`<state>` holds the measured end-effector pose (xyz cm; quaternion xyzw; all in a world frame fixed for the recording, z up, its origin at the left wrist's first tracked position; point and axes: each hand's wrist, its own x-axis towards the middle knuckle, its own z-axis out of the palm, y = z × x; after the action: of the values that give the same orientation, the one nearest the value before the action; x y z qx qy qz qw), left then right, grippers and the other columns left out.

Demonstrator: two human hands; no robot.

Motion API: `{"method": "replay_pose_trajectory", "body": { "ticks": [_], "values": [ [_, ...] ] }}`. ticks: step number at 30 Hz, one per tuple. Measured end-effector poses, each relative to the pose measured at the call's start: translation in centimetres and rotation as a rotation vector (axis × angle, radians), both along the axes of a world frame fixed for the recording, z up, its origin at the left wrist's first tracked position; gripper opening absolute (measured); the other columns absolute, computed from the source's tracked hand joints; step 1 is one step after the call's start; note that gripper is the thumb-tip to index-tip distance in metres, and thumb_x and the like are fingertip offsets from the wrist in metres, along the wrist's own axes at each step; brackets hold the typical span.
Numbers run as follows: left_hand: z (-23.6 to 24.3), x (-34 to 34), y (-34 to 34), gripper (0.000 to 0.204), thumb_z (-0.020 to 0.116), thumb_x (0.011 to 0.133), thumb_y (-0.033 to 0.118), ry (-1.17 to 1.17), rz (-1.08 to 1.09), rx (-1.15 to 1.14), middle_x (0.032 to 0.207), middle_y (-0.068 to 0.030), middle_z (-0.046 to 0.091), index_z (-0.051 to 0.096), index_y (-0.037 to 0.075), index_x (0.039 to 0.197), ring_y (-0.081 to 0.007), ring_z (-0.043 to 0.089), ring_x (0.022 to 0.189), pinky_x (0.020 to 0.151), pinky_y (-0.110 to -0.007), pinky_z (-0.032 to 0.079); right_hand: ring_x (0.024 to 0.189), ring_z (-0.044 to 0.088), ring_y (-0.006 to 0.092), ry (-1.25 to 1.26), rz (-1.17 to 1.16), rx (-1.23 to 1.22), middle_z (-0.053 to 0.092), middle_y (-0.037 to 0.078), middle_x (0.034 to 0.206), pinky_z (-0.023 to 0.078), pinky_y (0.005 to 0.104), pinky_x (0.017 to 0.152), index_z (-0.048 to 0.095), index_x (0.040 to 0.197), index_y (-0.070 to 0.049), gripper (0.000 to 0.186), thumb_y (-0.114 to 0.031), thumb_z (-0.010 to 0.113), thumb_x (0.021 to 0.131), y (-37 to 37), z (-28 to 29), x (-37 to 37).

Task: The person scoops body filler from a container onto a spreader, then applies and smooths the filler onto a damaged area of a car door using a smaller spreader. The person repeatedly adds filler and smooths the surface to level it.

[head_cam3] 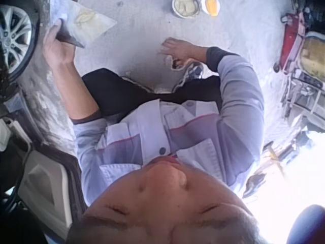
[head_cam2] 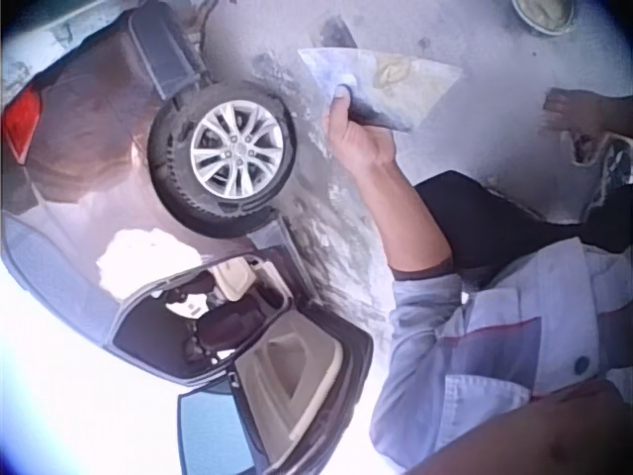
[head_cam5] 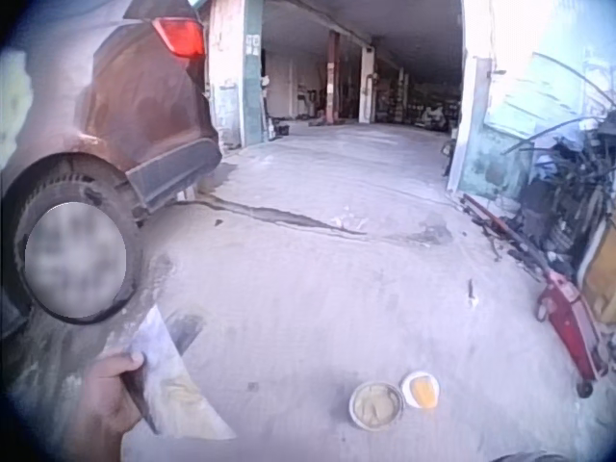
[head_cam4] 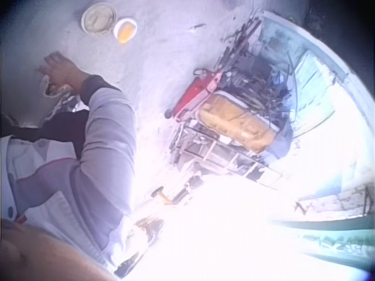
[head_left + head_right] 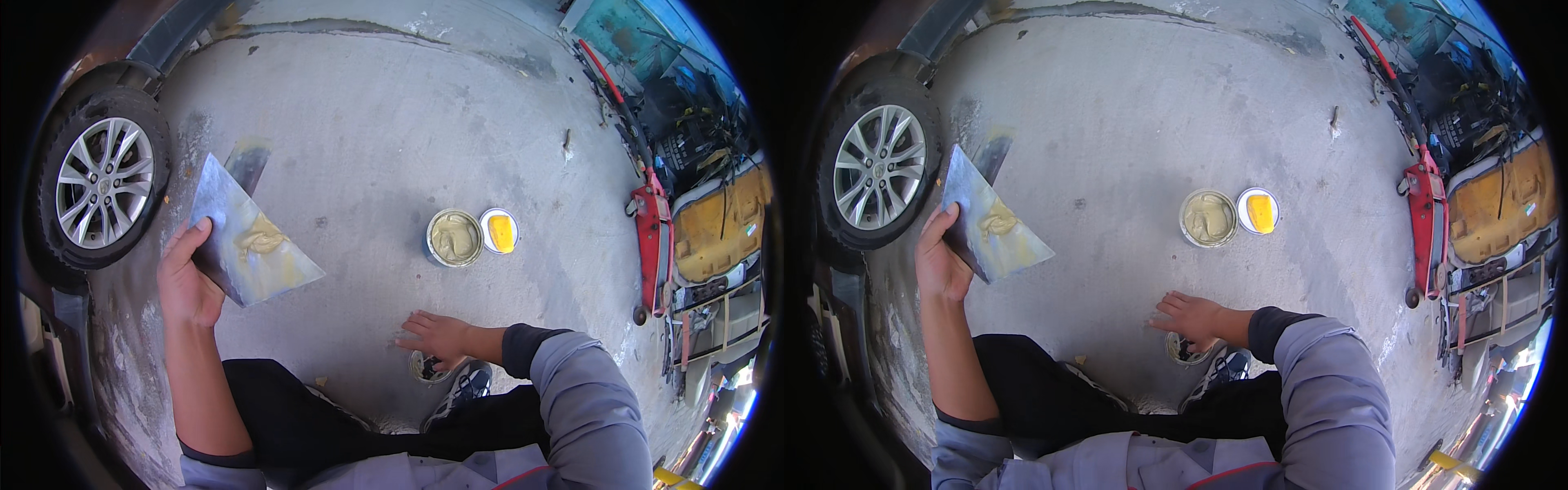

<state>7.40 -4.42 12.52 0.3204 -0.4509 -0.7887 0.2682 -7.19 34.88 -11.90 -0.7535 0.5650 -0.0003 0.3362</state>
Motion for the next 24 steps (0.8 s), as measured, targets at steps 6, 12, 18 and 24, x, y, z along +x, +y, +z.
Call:
{"method": "replay_pose_trajectory", "body": {
  "ticks": [6,12,18,24],
  "values": [
    [0.3,-0.5,0.6,0.034,0.069,0.104,0.015,-0.017,0.03,-0.01,0.127,-0.0103,0.073,0.066,-0.001,0.133,-0.0233,0.07,0.118,0.11,-0.04,0.052,0.164,0.025,0.0424,0.088,0.164,-0.01,0.029,0.024,0.175,0.015,0.0551,0.136,0.024,0.174,-0.015,0.133,-0.034,0.097,0.064,2.2,-2.1,3.4],
    [0.4,-1.6,1.0,0.036,0.071,0.101,0.011,-0.005,-0.027,0.017,0.127,-0.0117,0.073,0.064,-0.002,0.134,-0.0235,0.069,0.118,0.11,-0.04,0.052,0.164,0.024,0.0402,0.185,0.185,-0.005,0.032,0.022,0.174,0.015,0.0532,0.136,0.023,0.175,-0.015,0.135,-0.037,0.098,0.064,3.7,-3.9,3.8],
    [0.1,-1.0,0.3,0.034,0.07,0.102,0.011,0.016,-0.062,0.007,0.126,-0.0112,0.073,0.065,-0.002,0.132,-0.0232,0.07,0.116,0.108,-0.04,0.052,0.155,0.037,0.04,0.146,0.103,-0.315,0.043,0.021,0.163,0.022,0.0538,0.133,0.03,0.172,-0.015,0.126,-0.036,0.096,0.067,3.5,-5.3,5.0],
    [0.0,-0.9,0.5,0.037,0.067,0.105,0.014,0.009,-0.059,-0.012,0.129,-0.0101,0.072,0.063,-0.002,0.137,-0.0223,0.069,0.12,0.109,-0.039,0.052,0.143,0.046,0.0476,0.048,-0.305,-0.297,0.045,0.03,0.151,0.039,0.0555,0.122,0.039,0.163,-0.01,0.111,-0.035,0.094,0.069,-2.5,1.4,-0.6]
  ]
}}
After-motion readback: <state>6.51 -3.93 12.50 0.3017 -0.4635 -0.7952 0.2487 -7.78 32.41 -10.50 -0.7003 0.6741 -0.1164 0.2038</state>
